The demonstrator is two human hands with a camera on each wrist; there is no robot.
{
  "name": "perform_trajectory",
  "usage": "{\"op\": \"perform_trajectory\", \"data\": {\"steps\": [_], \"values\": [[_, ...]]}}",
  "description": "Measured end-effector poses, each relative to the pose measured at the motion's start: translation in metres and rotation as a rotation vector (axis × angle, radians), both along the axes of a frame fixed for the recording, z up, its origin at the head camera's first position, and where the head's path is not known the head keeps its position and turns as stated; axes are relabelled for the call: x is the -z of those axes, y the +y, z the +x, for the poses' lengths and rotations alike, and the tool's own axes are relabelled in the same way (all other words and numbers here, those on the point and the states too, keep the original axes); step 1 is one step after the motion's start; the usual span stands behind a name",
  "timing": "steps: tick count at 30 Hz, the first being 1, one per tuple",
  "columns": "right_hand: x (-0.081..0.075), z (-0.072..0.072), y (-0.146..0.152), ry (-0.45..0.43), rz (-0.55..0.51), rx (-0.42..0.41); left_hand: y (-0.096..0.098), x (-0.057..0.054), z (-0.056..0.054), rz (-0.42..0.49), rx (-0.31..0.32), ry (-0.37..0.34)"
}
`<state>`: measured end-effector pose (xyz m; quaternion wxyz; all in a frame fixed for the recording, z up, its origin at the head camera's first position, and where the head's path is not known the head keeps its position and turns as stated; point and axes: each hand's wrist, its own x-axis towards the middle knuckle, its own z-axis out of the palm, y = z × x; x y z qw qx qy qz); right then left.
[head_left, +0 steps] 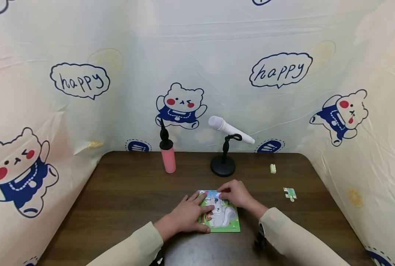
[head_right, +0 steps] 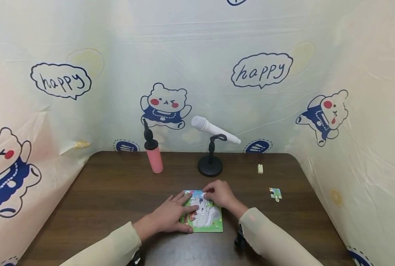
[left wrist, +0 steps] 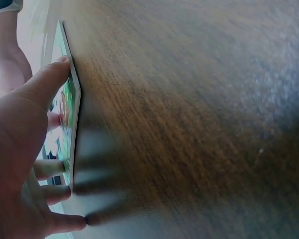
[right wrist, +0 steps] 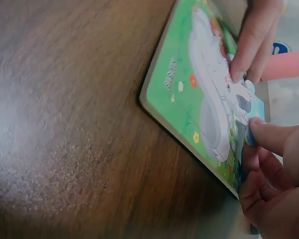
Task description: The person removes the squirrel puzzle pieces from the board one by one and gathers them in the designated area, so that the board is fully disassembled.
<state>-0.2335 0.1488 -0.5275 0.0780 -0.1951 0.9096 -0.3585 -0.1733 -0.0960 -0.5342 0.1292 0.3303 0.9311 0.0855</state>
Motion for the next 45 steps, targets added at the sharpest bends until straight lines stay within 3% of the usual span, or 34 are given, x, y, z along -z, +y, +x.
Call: {"op": "perform_trajectory", "data": {"steps": [7, 13, 20, 28, 38, 45], "values": [[-0.006, -0.003, 0.002, -0.086, -0.051, -0.001, 0.0, -0.002, -0.001, 0.001, -0.01, -0.014], [-0.014, -0.009, 0.019, -0.1, -0.062, 0.01, 0.001, -0.004, -0.002, 0.012, -0.014, -0.022], [-0.024, -0.016, 0.067, -0.148, -0.024, 0.051, 0.001, -0.003, -0.002, 0.005, -0.019, -0.038], [-0.035, -0.022, 0.132, -0.122, 0.06, 0.03, -0.001, -0.003, -0.001, 0.001, -0.023, -0.03], [-0.028, -0.021, 0.173, -0.174, 0.136, 0.074, -0.002, 0.002, -0.001, 0.011, -0.01, -0.038], [-0.022, -0.022, 0.189, -0.119, 0.196, 0.052, -0.001, 0.002, -0.001, 0.008, -0.009, -0.027]]}}
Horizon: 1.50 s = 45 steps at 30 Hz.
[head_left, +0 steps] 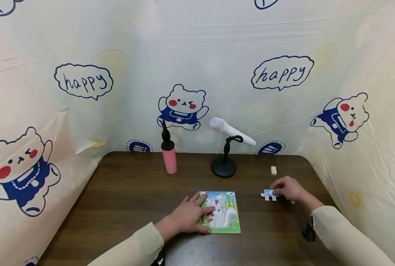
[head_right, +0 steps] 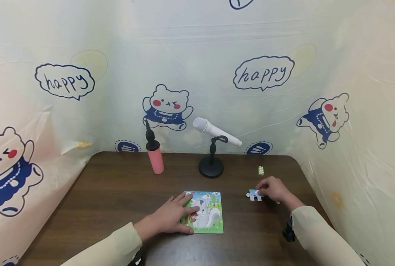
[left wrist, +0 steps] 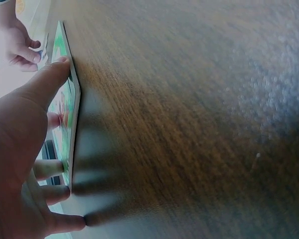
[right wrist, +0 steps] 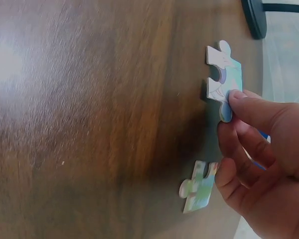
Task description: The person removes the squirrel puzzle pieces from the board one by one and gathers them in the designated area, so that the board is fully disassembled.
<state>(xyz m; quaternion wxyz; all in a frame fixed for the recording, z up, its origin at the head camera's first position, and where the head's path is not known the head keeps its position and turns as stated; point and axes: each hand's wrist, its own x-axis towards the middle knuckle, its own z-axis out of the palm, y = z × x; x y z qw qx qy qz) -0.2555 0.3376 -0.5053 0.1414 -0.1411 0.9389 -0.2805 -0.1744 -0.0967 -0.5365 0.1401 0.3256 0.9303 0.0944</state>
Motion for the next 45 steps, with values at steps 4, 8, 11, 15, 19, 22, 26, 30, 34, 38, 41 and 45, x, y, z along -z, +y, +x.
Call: {"op": "perform_trajectory", "data": {"steps": [4, 8, 11, 15, 19, 22, 26, 30, 34, 38, 41, 45], "values": [[0.004, -0.001, 0.005, 0.013, 0.029, 0.021, 0.001, -0.002, 0.001, -0.008, -0.004, -0.004], [0.006, -0.001, 0.005, 0.033, 0.063, 0.031, 0.002, -0.003, 0.002, -0.013, -0.009, -0.006], [0.005, -0.001, 0.002, 0.042, 0.089, 0.036, 0.002, -0.004, 0.002, -0.016, -0.011, -0.007], [0.005, 0.0, -0.003, 0.057, 0.111, 0.042, 0.0, -0.004, 0.002, -0.008, -0.007, -0.007], [0.008, 0.001, -0.004, 0.07, 0.121, 0.059, -0.001, -0.003, 0.003, 0.023, -0.001, -0.01], [0.012, 0.001, -0.003, 0.07, 0.121, 0.072, -0.003, -0.002, 0.004, 0.053, -0.003, -0.016], [0.013, 0.0, -0.002, 0.076, 0.127, 0.068, -0.006, 0.001, 0.004, 0.09, 0.001, -0.017], [0.007, -0.001, -0.005, 0.08, 0.113, 0.064, -0.009, 0.006, 0.004, 0.135, 0.016, -0.012], [-0.007, -0.002, -0.02, 0.091, 0.08, 0.053, -0.016, 0.01, 0.004, 0.166, 0.002, 0.001], [-0.023, 0.0, -0.048, 0.119, 0.044, 0.0, -0.026, 0.011, 0.002, 0.181, -0.035, 0.003], [-0.029, 0.002, -0.075, 0.094, 0.006, -0.035, -0.033, 0.011, 0.001, 0.19, -0.045, -0.023], [-0.025, 0.006, -0.113, 0.015, -0.043, -0.064, -0.039, 0.009, 0.002, 0.187, -0.029, -0.05]]}}
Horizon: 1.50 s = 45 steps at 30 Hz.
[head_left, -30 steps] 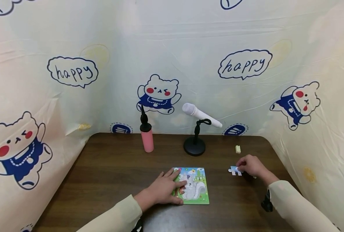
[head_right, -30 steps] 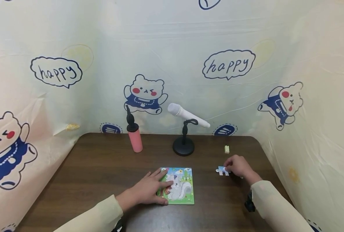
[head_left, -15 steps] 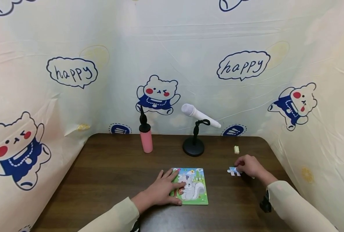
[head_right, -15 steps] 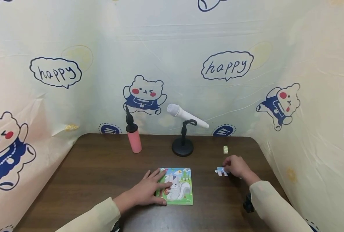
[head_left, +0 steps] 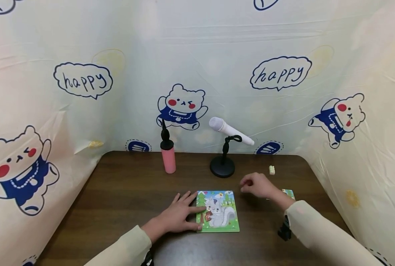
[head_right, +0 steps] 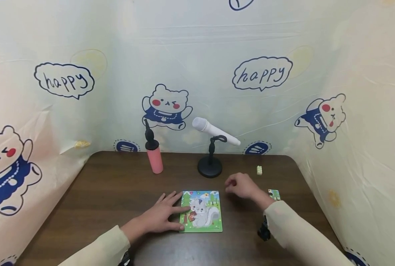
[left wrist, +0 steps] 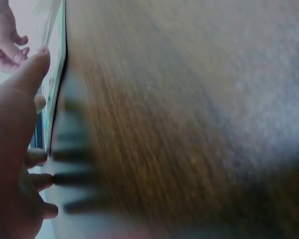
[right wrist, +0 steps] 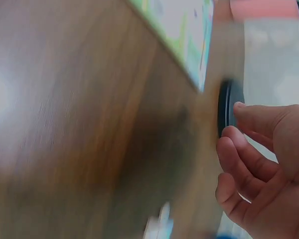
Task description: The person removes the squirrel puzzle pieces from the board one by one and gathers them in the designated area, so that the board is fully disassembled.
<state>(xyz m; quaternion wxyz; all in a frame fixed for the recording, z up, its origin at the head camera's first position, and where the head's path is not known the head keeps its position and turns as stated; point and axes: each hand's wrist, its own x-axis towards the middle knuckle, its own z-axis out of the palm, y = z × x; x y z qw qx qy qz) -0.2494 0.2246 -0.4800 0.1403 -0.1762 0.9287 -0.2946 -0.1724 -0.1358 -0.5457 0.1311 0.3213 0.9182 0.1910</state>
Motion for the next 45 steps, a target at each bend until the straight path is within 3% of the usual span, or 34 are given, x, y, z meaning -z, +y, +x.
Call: {"op": "perform_trajectory", "data": {"steps": [8, 16, 24, 31, 40, 45], "values": [[0.013, 0.009, -0.068, -0.036, -0.088, -0.101, 0.001, -0.005, 0.002, -0.024, 0.019, 0.005], [0.025, 0.017, -0.103, -0.063, -0.14, -0.123, 0.004, -0.011, 0.004, -0.03, 0.022, 0.006], [0.031, 0.024, -0.115, -0.045, -0.159, -0.103, 0.003, -0.01, 0.004, -0.035, 0.029, 0.011], [0.033, 0.024, -0.118, -0.083, -0.161, -0.069, 0.003, -0.008, 0.003, -0.04, 0.031, 0.023], [0.03, 0.025, -0.123, -0.153, -0.166, 0.024, 0.004, -0.007, 0.0, -0.074, 0.035, 0.031], [0.029, 0.027, -0.126, -0.146, -0.167, 0.061, 0.005, -0.011, 0.002, -0.088, 0.048, 0.026]]}}
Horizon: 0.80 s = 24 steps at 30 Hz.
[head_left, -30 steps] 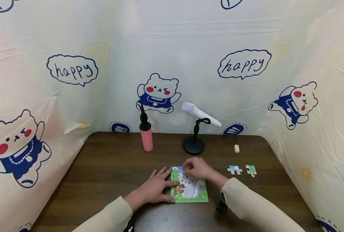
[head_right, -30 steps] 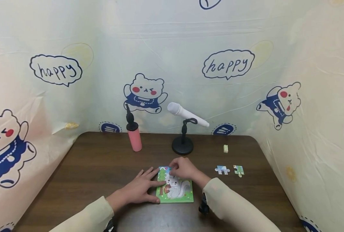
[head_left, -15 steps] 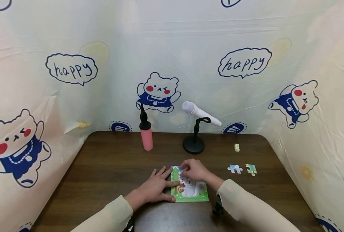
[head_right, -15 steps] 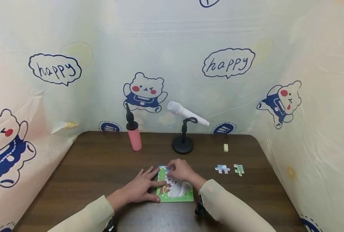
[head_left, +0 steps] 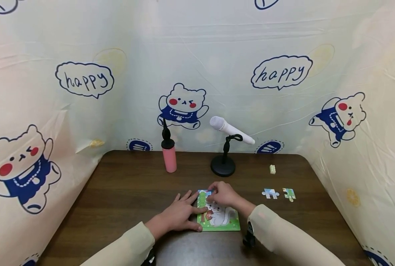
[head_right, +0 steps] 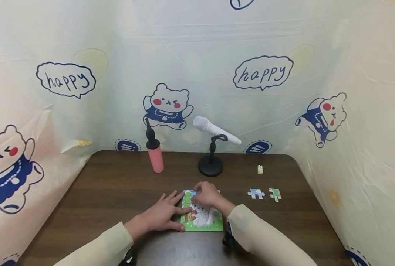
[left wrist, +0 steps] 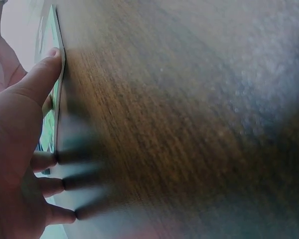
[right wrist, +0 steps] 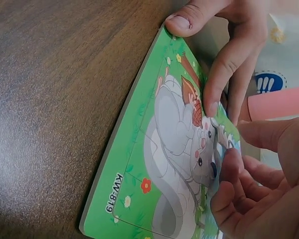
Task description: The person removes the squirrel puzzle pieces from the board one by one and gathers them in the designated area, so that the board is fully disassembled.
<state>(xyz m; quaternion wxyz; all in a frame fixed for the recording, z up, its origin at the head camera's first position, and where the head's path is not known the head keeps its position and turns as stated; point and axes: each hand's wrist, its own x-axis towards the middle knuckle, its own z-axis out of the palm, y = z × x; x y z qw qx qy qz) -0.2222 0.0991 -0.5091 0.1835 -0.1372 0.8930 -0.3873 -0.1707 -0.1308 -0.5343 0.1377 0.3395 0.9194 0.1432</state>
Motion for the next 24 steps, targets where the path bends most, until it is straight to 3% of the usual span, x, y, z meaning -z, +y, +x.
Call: {"op": "perform_trajectory", "data": {"steps": [12, 18, 24], "values": [[0.0037, 0.0012, 0.0027, 0.105, -0.005, -0.006, -0.0007, 0.0008, 0.0004, 0.009, 0.009, -0.008], [0.0096, -0.0006, 0.0023, 0.095, -0.075, 0.037, -0.0007, 0.0018, 0.0004, 0.008, 0.001, -0.008], [0.0058, -0.0012, 0.0065, 0.013, -0.201, 0.086, -0.0004, 0.0009, -0.0001, 0.003, -0.01, -0.013]]}}
